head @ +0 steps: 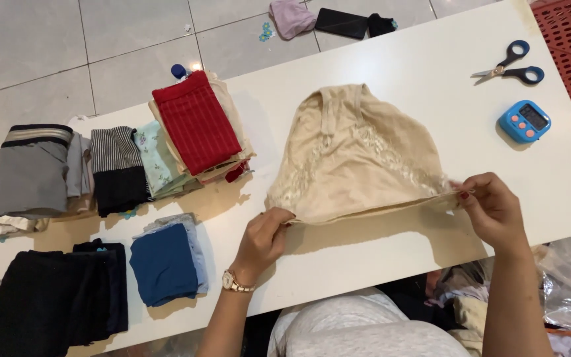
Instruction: Folding various undergarments and stacking them neatly on a table.
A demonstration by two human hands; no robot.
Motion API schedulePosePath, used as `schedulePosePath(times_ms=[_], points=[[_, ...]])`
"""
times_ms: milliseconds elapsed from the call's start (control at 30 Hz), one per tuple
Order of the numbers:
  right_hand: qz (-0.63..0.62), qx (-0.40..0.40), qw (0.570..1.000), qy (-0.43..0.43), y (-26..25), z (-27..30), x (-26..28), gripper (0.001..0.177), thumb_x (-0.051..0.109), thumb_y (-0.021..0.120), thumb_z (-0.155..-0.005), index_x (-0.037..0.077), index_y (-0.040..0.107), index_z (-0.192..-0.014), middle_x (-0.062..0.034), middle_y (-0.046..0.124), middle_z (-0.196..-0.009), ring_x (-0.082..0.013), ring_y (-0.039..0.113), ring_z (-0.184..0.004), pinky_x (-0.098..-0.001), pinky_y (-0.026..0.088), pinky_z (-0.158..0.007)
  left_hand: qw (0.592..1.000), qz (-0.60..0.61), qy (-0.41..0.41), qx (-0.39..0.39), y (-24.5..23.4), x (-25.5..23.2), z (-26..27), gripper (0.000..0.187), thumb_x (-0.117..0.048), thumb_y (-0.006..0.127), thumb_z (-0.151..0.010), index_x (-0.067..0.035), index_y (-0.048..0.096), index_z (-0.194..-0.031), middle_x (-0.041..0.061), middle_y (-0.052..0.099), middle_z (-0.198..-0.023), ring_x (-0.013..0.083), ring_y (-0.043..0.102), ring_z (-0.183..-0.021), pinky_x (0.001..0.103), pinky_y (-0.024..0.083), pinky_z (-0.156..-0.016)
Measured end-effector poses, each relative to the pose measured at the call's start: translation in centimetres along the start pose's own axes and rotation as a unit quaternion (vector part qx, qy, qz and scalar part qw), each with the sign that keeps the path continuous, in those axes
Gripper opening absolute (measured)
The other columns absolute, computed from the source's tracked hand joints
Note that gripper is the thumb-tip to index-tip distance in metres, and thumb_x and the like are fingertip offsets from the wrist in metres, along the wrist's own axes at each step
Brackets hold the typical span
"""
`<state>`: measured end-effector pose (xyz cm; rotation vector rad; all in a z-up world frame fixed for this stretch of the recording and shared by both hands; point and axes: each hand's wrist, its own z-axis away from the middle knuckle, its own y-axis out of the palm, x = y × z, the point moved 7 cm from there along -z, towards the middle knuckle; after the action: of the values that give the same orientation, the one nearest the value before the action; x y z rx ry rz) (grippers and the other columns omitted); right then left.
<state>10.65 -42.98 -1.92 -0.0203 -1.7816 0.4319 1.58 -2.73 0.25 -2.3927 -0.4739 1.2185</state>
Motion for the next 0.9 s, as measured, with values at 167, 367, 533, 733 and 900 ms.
schedulePosePath(times_ms=[167,367,533,733,900], points=[[0.02,0.004,0.995,0.1,-0.5,1.0,-1.2,0.007,0.008,0.054,-0.107,0.004,0.06,-0.11,-0.0054,0.062,-0.089,-0.0111,0.059,-0.074,-0.022,0.052,-0.061,0.999,0.037,-0.034,0.011,0.1,-1.2,0.4,0.021,0.014,0.055,-0.093,0.003,0.059,-0.11,0.013,0.065,-0.091,0.023,0.063,-0.073,0.03,0.051,-0.063],[0.053,0.079,0.98,0.175,0.2,0.4,0.0,0.016,0.013,0.056,-0.104,0.004,0.069,-0.108,-0.0049,0.064,-0.084,-0.0108,0.053,-0.065,-0.0258,0.045,-0.056,0.994,0.061,-0.092,0.008,-0.7,-2.4,-1.3,0.014,0.005,0.057,-0.097,0.003,0.064,-0.109,0.012,0.067,-0.093,0.0217,0.066,-0.08,0.028,0.054,-0.071],[0.088,0.027,0.972,0.217,0.8,-0.4,1.1,0.012,0.008,0.059,-0.106,0.005,0.068,-0.113,-0.0059,0.066,-0.088,-0.0127,0.06,-0.072,-0.0278,0.05,-0.063,0.977,-0.048,-0.208,0.003,-0.2,0.0,-1.7,0.016,-0.006,0.058,-0.1,0.001,0.062,-0.114,0.014,0.069,-0.1,0.025,0.069,-0.089,0.035,0.056,-0.076],[0.185,-0.019,0.958,0.218,2.4,-1.3,1.9,0.022,0.017,0.07,-0.1,0.008,0.066,-0.119,-0.0085,0.072,-0.088,-0.0148,0.061,-0.056,-0.0296,0.048,-0.05,0.959,-0.219,-0.18,-0.017,1.2,0.8,-1.3,0.01,-0.009,0.062,-0.1,-0.004,0.063,-0.11,0.007,0.069,-0.094,0.0199,0.067,-0.077,0.032,0.054,-0.057],[0.227,-0.074,0.967,0.093,2.5,-1.9,2.4,0.026,0.011,0.071,-0.105,0.008,0.066,-0.13,-0.0081,0.068,-0.089,-0.0129,0.058,-0.063,-0.0278,0.05,-0.059,0.949,-0.284,-0.123,-0.056,0.8,0.1,-2.6,0.009,-0.005,0.065,-0.1,-0.004,0.064,-0.109,0.005,0.067,-0.09,0.0175,0.064,-0.072,0.029,0.053,-0.056]])
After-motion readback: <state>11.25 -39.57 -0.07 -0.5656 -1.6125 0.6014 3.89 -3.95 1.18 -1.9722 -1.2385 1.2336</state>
